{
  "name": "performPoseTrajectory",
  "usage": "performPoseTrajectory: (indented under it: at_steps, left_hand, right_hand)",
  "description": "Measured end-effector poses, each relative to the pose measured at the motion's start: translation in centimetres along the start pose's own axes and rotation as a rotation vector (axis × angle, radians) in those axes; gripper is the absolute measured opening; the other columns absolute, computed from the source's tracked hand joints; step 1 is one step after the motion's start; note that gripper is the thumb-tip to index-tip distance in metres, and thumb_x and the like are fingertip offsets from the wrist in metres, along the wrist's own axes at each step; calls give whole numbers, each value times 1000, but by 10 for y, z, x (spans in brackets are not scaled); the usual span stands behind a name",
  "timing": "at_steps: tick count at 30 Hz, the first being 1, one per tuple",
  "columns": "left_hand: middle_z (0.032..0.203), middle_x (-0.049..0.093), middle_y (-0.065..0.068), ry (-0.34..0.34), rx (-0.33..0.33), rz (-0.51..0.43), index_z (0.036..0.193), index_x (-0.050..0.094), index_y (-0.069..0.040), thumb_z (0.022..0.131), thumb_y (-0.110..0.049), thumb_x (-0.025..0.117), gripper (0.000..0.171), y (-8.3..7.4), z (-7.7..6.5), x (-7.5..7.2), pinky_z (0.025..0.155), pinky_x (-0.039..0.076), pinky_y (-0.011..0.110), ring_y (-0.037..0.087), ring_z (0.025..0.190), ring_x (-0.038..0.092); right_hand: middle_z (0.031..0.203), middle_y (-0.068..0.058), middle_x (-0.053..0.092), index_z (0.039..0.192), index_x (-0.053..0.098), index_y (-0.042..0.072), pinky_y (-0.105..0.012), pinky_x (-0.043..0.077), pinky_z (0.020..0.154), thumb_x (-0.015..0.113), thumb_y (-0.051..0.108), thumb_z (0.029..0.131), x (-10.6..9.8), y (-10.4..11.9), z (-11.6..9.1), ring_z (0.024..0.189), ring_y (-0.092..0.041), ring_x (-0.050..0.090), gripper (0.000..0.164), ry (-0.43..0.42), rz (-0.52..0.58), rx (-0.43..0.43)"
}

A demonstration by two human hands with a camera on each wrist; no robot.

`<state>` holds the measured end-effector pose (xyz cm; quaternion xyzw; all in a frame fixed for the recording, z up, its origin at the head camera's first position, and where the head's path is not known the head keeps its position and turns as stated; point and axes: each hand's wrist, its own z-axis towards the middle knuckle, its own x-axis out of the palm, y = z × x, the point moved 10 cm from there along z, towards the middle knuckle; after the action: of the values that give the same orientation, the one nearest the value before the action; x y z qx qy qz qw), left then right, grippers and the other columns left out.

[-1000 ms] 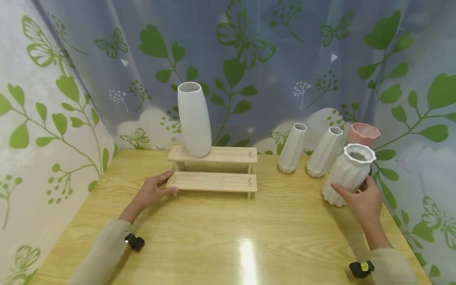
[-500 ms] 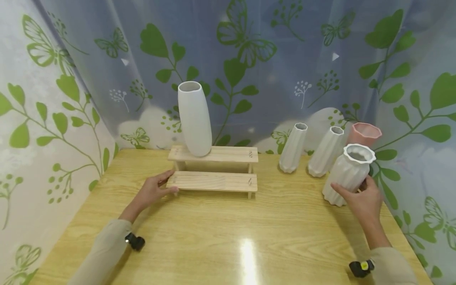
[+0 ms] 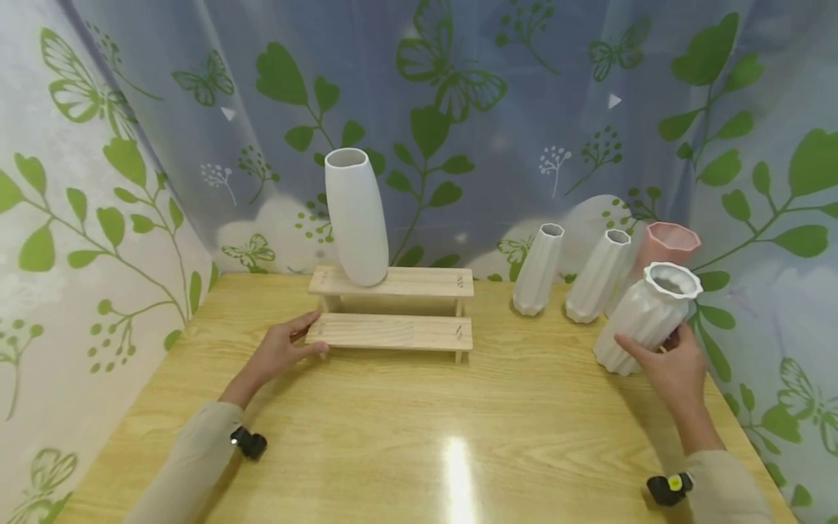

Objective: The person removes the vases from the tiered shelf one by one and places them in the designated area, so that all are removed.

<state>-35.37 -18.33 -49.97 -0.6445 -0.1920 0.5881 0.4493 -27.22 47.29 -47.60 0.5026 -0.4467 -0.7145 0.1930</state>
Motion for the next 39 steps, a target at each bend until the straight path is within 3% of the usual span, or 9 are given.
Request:
performPoseTrajectory:
  at_steps: [5,8,15,20,27,30,35,39]
  left_hand:
    - [161,37,21,-12,3,-1,156,40,-1,91,-37,78,84,2,0,-2,117,42,48,36,148,37]
    - [161,37,21,-16,3,2,156,40,-1,91,-36,78,83,3,1,-2,117,42,46,35,148,37]
    - [161,36,21,-12,2,-3,156,40,-1,91,-39,78,85,4,0,-1,117,42,46,35,148,38]
    - [161,36,21,-7,7,-11,156,39,-1,91,-39,78,85,4,1,-1,117,42,47,36,148,38]
    - [161,37,20,-5,5,-13,156,40,-1,90,-38,78,85,3,2,-1,117,42,45,35,148,37]
    - [162,35,21,-3,0,-18,156,39,-1,90,-39,78,86,4,2,0,117,42,45,34,149,36]
    - [162,35,21,-3,1,-20,157,39,-1,90,-40,78,87,4,2,1,117,42,46,35,149,35]
    - [162,35,21,-4,-2,-20,157,39,-1,90,-40,78,87,4,2,1,117,41,46,35,149,36]
  right_hand:
    - [122,12,52,151,43,19,-4,46,70,82,37,89,2,7,-1,101,7,47,76,57,7,-65]
    - [130,7,52,158,36,17,-1,46,74,80,32,91,-1,10,-4,107,6,47,81,54,37,-83]
    - [137,12,54,154,44,16,0,49,78,81,16,89,-20,12,-21,107,7,53,75,-66,191,-22]
    - [143,10,56,152,48,18,2,48,78,84,20,87,-29,19,-38,111,7,55,74,-122,170,26]
    - [130,14,62,144,58,17,2,48,77,88,15,83,-36,31,-54,111,5,58,68,-221,239,72]
    - [127,12,65,141,60,16,1,49,78,88,12,82,-36,39,-60,108,3,60,65,-249,264,55]
    - [118,13,68,136,65,10,-2,52,80,87,4,80,-35,59,-69,104,1,64,60,-283,286,-45]
    - [112,9,72,131,68,4,-5,55,78,85,-6,78,-30,72,-71,101,-2,67,56,-258,430,-84]
